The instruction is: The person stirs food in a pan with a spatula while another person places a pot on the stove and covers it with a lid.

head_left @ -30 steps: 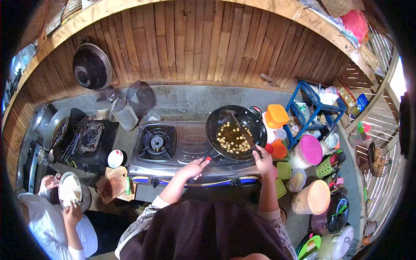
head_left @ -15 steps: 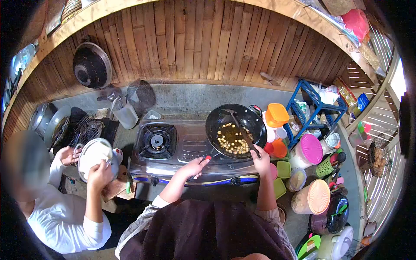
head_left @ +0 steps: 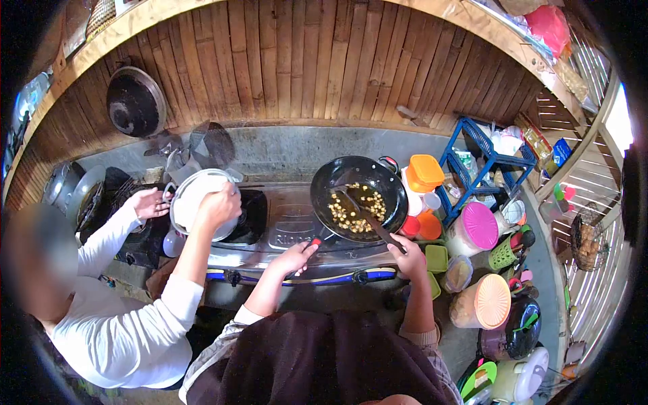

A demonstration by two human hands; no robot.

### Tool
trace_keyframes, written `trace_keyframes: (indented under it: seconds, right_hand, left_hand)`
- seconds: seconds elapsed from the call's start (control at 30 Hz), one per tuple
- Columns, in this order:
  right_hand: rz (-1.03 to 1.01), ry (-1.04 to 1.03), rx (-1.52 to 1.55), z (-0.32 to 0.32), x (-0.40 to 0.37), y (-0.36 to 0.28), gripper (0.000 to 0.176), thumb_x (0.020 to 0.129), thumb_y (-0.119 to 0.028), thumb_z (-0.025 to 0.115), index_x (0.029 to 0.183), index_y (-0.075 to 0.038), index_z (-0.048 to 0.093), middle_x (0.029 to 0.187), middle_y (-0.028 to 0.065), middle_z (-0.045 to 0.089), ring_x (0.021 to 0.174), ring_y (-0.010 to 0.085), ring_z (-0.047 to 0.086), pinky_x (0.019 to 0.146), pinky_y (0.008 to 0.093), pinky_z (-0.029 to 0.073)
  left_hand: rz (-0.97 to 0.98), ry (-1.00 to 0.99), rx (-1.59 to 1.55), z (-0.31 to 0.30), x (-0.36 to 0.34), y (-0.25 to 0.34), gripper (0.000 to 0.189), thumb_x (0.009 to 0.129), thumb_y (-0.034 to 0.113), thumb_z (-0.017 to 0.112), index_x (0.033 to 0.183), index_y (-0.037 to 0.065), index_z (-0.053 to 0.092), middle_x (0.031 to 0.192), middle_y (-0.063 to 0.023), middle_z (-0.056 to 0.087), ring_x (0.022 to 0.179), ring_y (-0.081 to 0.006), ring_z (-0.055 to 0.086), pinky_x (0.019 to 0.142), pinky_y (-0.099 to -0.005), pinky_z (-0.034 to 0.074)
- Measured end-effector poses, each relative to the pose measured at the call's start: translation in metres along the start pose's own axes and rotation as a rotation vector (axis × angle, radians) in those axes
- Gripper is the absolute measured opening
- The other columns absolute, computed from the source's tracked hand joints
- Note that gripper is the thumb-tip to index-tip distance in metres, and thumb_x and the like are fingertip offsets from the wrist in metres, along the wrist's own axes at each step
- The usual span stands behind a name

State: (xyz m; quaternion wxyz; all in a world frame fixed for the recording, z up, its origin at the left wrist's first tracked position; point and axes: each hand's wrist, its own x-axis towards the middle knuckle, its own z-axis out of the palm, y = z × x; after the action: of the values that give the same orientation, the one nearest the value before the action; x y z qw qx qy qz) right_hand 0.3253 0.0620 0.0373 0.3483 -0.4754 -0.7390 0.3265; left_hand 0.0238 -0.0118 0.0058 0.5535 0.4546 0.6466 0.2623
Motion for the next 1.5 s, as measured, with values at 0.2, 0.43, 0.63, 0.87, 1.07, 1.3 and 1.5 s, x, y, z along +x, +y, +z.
trace_keyframes:
  seconds: [0.2,0.43,0.63,0.87,1.07,1.3,1.5]
  right_hand:
    - [0.108,-0.023,-0.107,-0.021,-0.014,0.015,0.031,0.076,-0.019,0.066,0.104,-0.006,0.063,0.088,0.0181,0.064,0.082,0.0272,0.063,0.074,0.0338,0.047]
    - [-0.186,0.010,-0.109,-0.046,-0.029,0.007,0.030,0.074,-0.017,0.067,0.102,-0.008,0.064,0.082,0.0182,0.063,0.074,0.0303,0.061,0.071,0.0366,0.047]
    - [-0.088,-0.050,-0.106,-0.072,-0.043,-0.015,0.033,0.076,-0.014,0.064,0.108,-0.004,0.060,0.090,0.0196,0.063,0.082,0.0298,0.062,0.077,0.0336,0.047]
    - [0.005,0.043,-0.081,-0.078,-0.041,-0.015,0.034,0.078,-0.012,0.060,0.111,-0.002,0.058,0.097,0.0215,0.062,0.092,0.0283,0.063,0.078,0.0321,0.047]
    - [-0.110,0.194,-0.098,-0.050,-0.016,0.019,0.034,0.079,-0.013,0.060,0.112,-0.004,0.058,0.098,0.0233,0.061,0.092,0.0339,0.060,0.078,0.0353,0.048]
    - [-0.164,0.194,-0.345,-0.033,0.008,0.026,0.038,0.081,-0.016,0.058,0.118,-0.009,0.054,0.090,0.0248,0.060,0.083,0.0389,0.058,0.074,0.0450,0.046]
    - [-0.116,0.148,-0.450,-0.032,0.009,0.031,0.037,0.081,-0.016,0.056,0.118,-0.010,0.054,0.086,0.0242,0.060,0.080,0.0398,0.058,0.073,0.0462,0.047]
  left_hand:
    - [-0.019,0.046,-0.013,0.008,-0.005,0.003,0.043,0.092,0.041,0.044,0.114,0.005,0.046,0.054,-0.0005,0.047,0.041,-0.0089,0.046,0.036,-0.0228,0.037]
    - [-0.021,0.043,-0.045,0.014,0.000,-0.004,0.045,0.092,0.040,0.045,0.118,0.004,0.043,0.053,-0.0009,0.046,0.038,-0.0089,0.043,0.036,-0.0228,0.036]
    - [-0.016,0.052,-0.055,0.017,-0.003,-0.001,0.046,0.092,0.040,0.045,0.119,0.003,0.042,0.052,-0.0010,0.045,0.037,-0.0086,0.040,0.035,-0.0232,0.033]
    - [-0.019,0.077,-0.043,0.021,-0.006,0.004,0.044,0.092,0.040,0.044,0.117,0.003,0.042,0.052,-0.0012,0.044,0.036,-0.0081,0.038,0.034,-0.0231,0.031]
    - [-0.029,0.080,-0.020,0.020,-0.007,0.004,0.043,0.093,0.040,0.043,0.115,0.004,0.043,0.053,-0.0023,0.046,0.037,-0.0092,0.040,0.035,-0.0233,0.032]
    - [-0.008,0.065,-0.021,0.019,-0.002,-0.004,0.041,0.093,0.040,0.043,0.111,0.004,0.044,0.053,-0.0025,0.047,0.037,-0.0095,0.041,0.036,-0.0237,0.033]
    - [0.002,0.055,-0.014,0.019,-0.006,0.002,0.042,0.092,0.040,0.043,0.110,0.002,0.045,0.053,-0.0019,0.047,0.038,-0.0092,0.041,0.036,-0.0236,0.033]
